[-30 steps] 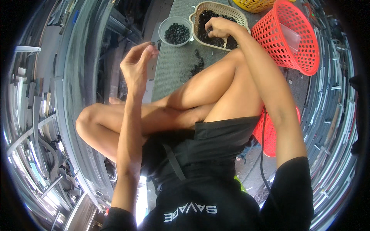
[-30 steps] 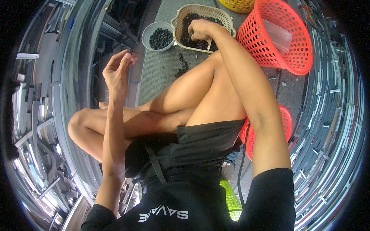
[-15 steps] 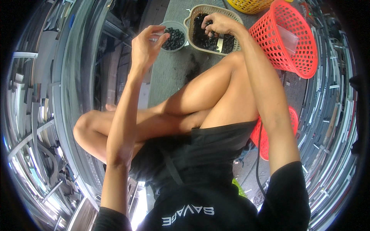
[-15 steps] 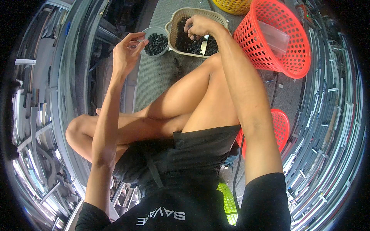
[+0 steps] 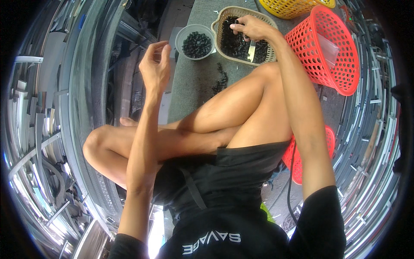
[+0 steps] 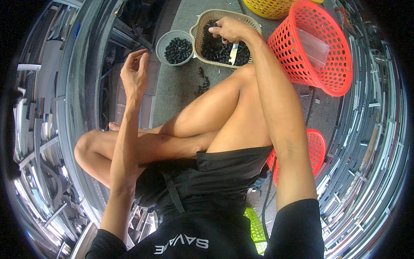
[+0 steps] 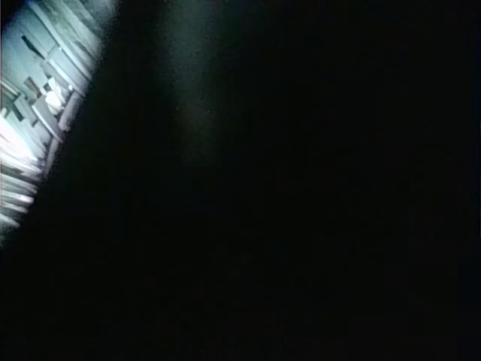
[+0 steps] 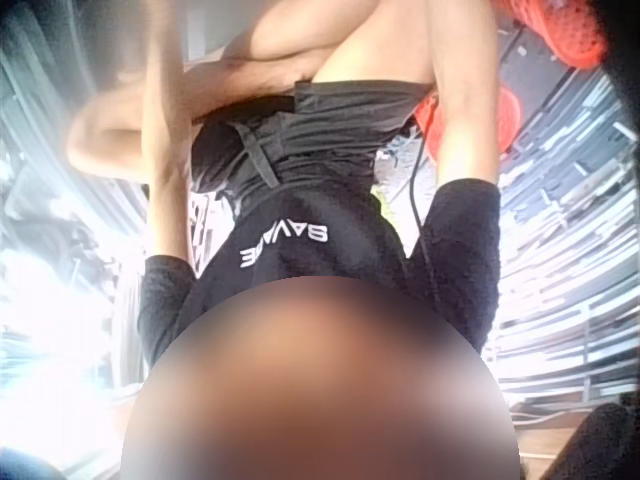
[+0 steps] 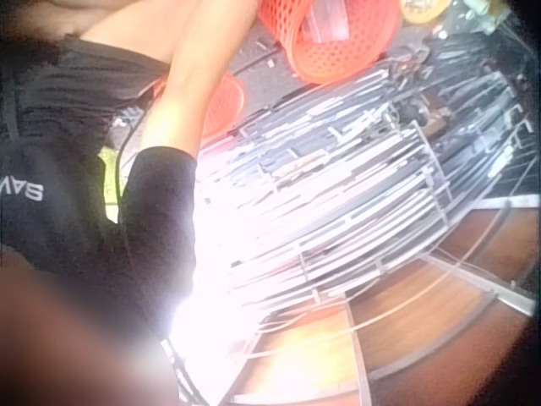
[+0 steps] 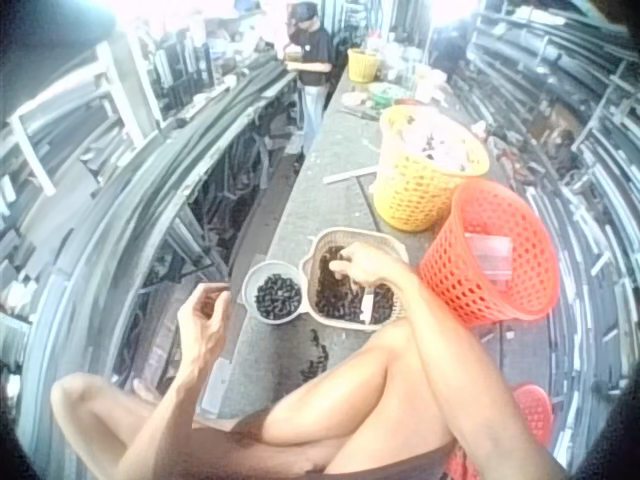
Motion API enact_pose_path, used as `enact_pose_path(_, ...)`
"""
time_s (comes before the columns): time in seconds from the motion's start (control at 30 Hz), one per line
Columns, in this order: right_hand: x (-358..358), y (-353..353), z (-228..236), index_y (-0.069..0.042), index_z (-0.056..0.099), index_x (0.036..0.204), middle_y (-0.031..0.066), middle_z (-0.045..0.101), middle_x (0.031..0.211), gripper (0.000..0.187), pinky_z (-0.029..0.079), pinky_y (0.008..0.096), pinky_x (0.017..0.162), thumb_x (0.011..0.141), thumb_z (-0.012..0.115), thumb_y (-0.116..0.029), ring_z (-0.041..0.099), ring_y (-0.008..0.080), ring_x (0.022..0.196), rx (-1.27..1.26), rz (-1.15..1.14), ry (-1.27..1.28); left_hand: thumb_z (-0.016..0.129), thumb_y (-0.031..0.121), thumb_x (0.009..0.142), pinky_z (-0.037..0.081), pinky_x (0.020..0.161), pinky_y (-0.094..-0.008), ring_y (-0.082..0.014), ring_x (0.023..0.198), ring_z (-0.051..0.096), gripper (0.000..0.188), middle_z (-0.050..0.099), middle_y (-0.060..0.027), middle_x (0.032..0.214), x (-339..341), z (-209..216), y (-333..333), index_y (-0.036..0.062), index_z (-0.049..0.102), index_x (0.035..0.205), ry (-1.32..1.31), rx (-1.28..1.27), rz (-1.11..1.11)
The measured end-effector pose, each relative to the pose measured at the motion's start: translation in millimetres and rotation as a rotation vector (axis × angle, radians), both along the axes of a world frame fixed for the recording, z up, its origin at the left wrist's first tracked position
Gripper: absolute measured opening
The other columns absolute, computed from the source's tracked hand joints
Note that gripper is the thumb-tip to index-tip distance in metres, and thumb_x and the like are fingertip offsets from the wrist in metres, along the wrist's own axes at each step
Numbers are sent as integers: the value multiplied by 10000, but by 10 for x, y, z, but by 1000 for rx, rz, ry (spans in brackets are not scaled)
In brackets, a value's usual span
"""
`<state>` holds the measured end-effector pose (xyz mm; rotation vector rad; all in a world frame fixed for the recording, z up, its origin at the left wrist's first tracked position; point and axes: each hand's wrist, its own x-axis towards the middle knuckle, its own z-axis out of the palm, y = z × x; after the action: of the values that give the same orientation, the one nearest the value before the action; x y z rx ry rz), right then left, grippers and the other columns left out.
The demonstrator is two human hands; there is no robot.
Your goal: The person sits cross-legged on the floor and repeatedly picks small black components from a basket, manipulates them with both hands, and places them into a small clear container. The person continues this repetitive sorting process throughout the clip.
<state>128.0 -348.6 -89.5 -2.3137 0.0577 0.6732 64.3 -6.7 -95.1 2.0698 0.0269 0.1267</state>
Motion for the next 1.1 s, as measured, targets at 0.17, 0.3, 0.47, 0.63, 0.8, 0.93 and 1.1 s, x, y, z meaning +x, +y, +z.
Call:
enact_pose_path(0.17,-42,-34,-54,-22,727,1162,84,676,754,295,438,330,478,1050,624,-275,573,137,569,-7,68,-130,720,217,995,579,816,-329,-164,886,737,233,794,-107,1011,-28,-14,-63,66,768,1167,23,14,-28)
enact_pose_path(0.3,-38,-52,-4,-33,719,1143,61,671,788,214,469,317,487,1042,603,-182,591,130,614,55,44,51,722,213,992,579,819,-327,-164,895,740,235,794,-113,1024,-27,-8,-36,65,766,1169,21,3,-29)
enact_pose_path(0.47,-47,-60,36,-29,684,1190,48,664,856,193,494,286,525,1050,578,-109,627,115,712,77,18,49,732,206,983,566,784,-323,-155,841,715,226,782,-91,995,-47,8,-50,76,774,1164,21,-5,-52)
enact_pose_path(0.63,-111,-84,52,-13,661,1234,57,681,902,219,517,266,626,1052,582,-106,656,123,794,216,5,34,730,194,985,548,732,-311,-128,782,677,213,767,-63,962,-61,-2,-93,83,781,1160,9,19,-94)
enact_pose_path(0.8,-153,-85,225,-14,656,1256,79,699,967,279,527,276,659,1097,554,-220,674,141,828,275,-64,134,713,182,998,543,712,-299,-107,774,673,208,775,-57,986,-67,-16,-102,81,777,1168,11,9,-128)
enact_pose_path(0.93,-169,-80,333,4,659,1266,117,726,1037,366,534,289,693,1109,528,-299,701,167,873,364,-150,195,702,189,1011,549,724,-289,-109,798,691,222,778,-59,995,-76,3,-105,74,767,1189,21,-34,-161)
enact_pose_path(1.1,-176,-113,296,21,638,1345,141,734,1095,391,567,335,795,1093,527,-258,724,202,941,480,-173,264,691,208,1024,556,748,-284,-117,841,717,241,778,-65,998,-81,29,-103,62,758,1204,49,-63,-176)
